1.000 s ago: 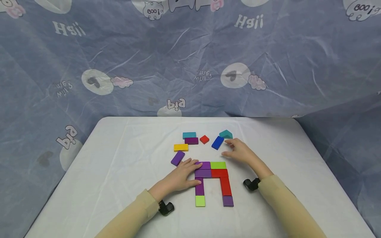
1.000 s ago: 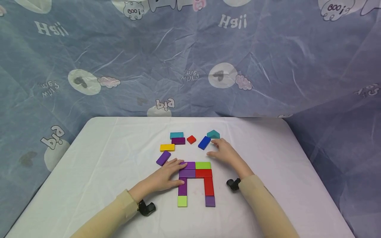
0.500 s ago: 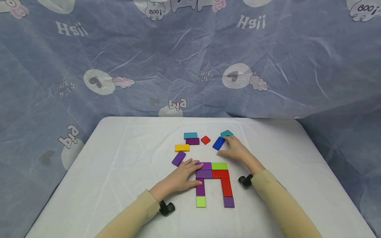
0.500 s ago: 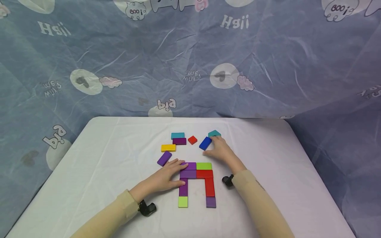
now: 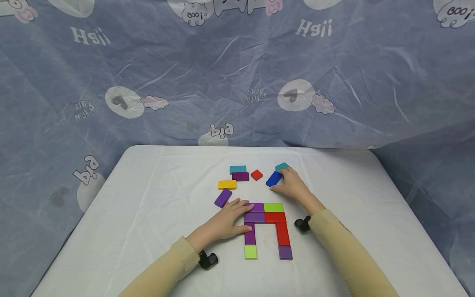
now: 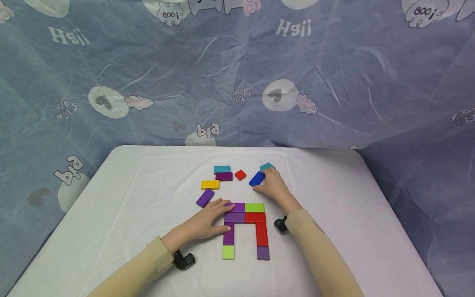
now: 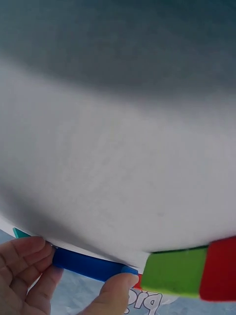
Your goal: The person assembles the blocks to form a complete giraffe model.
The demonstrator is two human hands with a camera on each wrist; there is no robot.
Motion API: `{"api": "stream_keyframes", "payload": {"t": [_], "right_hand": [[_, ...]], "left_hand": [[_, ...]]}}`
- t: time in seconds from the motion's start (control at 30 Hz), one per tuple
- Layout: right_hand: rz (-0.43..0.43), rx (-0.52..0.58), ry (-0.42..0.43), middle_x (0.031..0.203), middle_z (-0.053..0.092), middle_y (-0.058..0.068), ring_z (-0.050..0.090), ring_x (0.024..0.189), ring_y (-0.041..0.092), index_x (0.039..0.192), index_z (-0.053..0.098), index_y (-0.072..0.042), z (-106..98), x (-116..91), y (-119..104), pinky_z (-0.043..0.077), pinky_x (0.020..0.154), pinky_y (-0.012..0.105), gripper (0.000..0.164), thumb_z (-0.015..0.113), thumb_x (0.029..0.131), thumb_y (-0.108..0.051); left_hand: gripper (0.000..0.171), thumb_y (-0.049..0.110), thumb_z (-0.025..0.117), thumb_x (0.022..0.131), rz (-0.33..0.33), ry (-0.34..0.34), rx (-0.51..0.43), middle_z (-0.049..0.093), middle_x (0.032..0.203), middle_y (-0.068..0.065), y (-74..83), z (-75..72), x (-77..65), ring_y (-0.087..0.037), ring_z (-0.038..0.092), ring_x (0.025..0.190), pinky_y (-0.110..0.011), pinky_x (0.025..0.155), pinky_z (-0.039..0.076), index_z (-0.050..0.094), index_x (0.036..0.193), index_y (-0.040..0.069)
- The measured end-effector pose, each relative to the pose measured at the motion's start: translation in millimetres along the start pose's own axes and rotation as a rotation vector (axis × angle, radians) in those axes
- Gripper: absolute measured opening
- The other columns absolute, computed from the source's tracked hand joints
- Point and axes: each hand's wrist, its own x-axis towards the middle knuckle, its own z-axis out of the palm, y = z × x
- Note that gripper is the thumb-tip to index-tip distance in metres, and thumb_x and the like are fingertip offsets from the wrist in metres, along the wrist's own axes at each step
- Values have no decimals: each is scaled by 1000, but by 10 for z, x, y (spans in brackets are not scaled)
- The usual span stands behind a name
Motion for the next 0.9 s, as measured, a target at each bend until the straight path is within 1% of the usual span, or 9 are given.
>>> {"api": "stream_keyframes", "payload": {"t": [0.13, 0.27, 0.43, 0.63, 0.73, 0.9], "right_hand": [[-6, 45, 1, 134, 50, 29, 50, 122, 40, 135, 50, 10, -7, -21, 53, 44, 108, 53, 72, 79, 82, -31], [-3, 127, -21, 125, 54, 25, 53, 113, 35, 133, 52, 8, -39, -72, 143, 49, 101, 50, 72, 80, 81, -31], [-10, 194, -46, 120, 55, 23, 54, 109, 33, 132, 52, 7, -97, -174, 270, 50, 98, 48, 72, 81, 79, -32], [-1, 242, -86, 119, 56, 22, 56, 107, 32, 131, 50, 6, -196, -395, 397, 52, 97, 47, 72, 82, 79, -32], [-17, 251, -100, 117, 57, 21, 58, 104, 31, 129, 51, 6, -220, -499, 468, 53, 96, 47, 71, 84, 78, -31], [-72, 187, -109, 113, 58, 17, 57, 102, 28, 126, 54, 6, -212, -626, 555, 54, 95, 47, 69, 85, 76, -30]], "left_hand": [[69, 49, 61, 94, 1, 2, 6, 32, 161, -1, -2, 15, 5, -28, 21, 152, -51, 122, 23, 37, 153, 25], [69, 49, 62, 93, 4, 6, 12, 33, 161, -2, -2, 25, 9, -29, 22, 152, -51, 122, 23, 38, 153, 25], [68, 47, 63, 94, 13, 6, 9, 34, 160, -3, 7, 12, 9, -30, 22, 151, -51, 122, 23, 39, 153, 22], [68, 47, 63, 94, 15, 8, 4, 34, 160, -4, 3, 11, 11, -31, 22, 151, -52, 122, 23, 39, 152, 22], [69, 47, 63, 93, 14, 8, 6, 33, 160, -4, -3, 12, 9, -31, 22, 151, -52, 122, 23, 39, 153, 23], [69, 47, 63, 93, 7, 2, 2, 33, 161, -4, -9, 12, 9, -31, 22, 151, -53, 121, 24, 38, 153, 24]]}}
